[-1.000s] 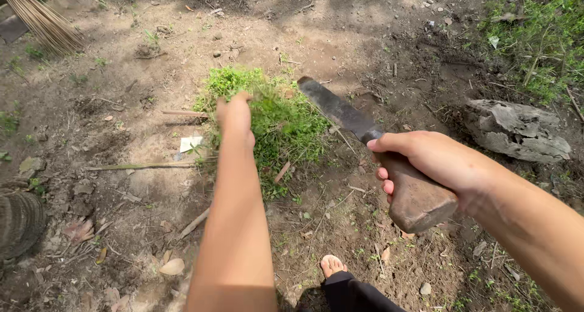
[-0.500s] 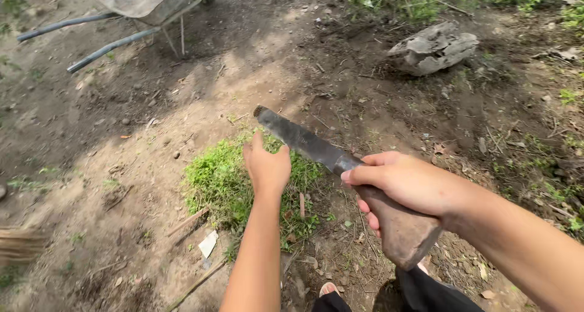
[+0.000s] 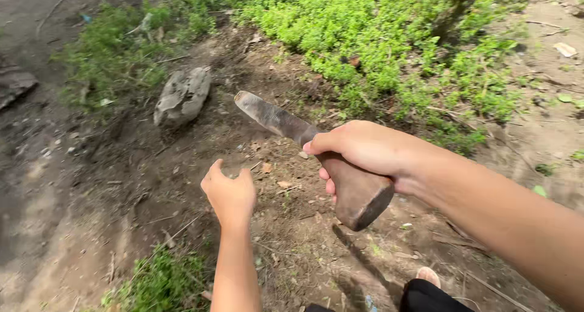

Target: The person uses a hand hoe to loosen soil and uproot weeds in a garden area. They repeatedly scrape the tool into the ground, pull out the weeds by hand, and toss them aside.

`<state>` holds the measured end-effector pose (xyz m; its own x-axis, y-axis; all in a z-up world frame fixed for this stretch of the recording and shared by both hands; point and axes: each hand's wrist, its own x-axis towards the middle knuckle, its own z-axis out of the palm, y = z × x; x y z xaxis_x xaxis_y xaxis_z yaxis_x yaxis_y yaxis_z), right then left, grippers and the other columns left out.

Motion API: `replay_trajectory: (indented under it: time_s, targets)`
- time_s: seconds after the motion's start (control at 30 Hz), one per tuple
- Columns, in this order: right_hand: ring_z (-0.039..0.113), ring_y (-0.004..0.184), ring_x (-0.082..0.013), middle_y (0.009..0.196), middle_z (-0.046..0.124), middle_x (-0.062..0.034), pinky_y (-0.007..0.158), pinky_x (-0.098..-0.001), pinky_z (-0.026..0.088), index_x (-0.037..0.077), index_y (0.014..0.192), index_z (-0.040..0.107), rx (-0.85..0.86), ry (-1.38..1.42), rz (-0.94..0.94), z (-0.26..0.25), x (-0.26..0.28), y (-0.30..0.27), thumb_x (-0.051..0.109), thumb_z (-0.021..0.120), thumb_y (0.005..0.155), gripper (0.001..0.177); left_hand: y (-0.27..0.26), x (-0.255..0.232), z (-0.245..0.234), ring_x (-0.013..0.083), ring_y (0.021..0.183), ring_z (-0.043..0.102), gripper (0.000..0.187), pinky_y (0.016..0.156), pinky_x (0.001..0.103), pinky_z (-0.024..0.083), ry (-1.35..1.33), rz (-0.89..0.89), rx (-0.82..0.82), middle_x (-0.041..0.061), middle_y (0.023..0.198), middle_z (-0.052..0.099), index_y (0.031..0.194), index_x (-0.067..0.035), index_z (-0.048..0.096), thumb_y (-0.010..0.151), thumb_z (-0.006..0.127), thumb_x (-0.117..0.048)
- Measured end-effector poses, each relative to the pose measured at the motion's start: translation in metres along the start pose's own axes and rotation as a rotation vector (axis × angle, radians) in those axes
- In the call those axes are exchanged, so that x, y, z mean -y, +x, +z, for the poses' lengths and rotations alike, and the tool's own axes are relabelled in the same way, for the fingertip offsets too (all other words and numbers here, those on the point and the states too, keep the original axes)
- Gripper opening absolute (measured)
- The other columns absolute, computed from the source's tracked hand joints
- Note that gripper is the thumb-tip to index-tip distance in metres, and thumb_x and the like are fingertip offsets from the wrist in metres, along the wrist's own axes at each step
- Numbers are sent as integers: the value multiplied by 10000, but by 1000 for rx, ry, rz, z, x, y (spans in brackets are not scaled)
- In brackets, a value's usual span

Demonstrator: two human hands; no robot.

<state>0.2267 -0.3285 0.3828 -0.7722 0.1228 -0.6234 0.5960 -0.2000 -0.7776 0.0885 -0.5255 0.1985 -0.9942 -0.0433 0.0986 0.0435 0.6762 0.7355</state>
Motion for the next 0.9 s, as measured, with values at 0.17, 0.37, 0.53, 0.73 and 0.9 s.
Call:
replay_trajectory:
  time_s: [0.17, 0.37, 0.53, 0.73, 0.9]
  targets:
    - [665, 625, -173, 742, 658, -72, 576, -346, 567, 26, 926, 646, -283, 108, -41, -175, -17, -30, 186, 675, 884, 168, -66, -135, 164, 413, 1302, 486, 679, 1078, 454, 423, -137, 118, 176, 267, 1478, 372, 1441, -28, 476, 844, 732, -227]
    - [663, 620, -187, 746, 656, -87, 593, -345, 590, 8, 968, 632, -482, 274, -37, -357, -51, -71, 161, 682, 867, 189, -165, -280, 293, 425, 1320, 472, 717, 1084, 478, 422, -125, 155, 425, 263, 1539, 279, 1471, -38, 424, 827, 707, -175]
    - [658, 624, -180, 749, 651, -79, 585, -345, 573, 23, 974, 606, -538, 313, 9, -454, -81, -71, 156, 668, 884, 172, -206, -342, 362, 445, 1438, 305, 715, 1052, 534, 391, -16, 300, 556, 271, 1575, 188, 1462, -53, 402, 822, 707, -149]
    - [665, 629, -179, 744, 655, -86, 601, -328, 580, -12, 936, 598, -536, 387, 62, -533, -99, -10, 124, 635, 919, 143, -191, -371, 435, 471, 1344, 371, 777, 1041, 556, 382, 44, 457, 575, 274, 1503, 310, 1413, -82, 459, 721, 803, -164]
    - [633, 598, -188, 717, 642, -89, 588, -342, 563, 17, 892, 607, -548, 446, 194, -593, -95, 55, 116, 630, 893, 102, -143, -381, 522, 372, 1179, 531, 615, 1017, 519, 419, 169, 392, 583, 190, 1312, 497, 1321, -103, 542, 751, 771, -121]
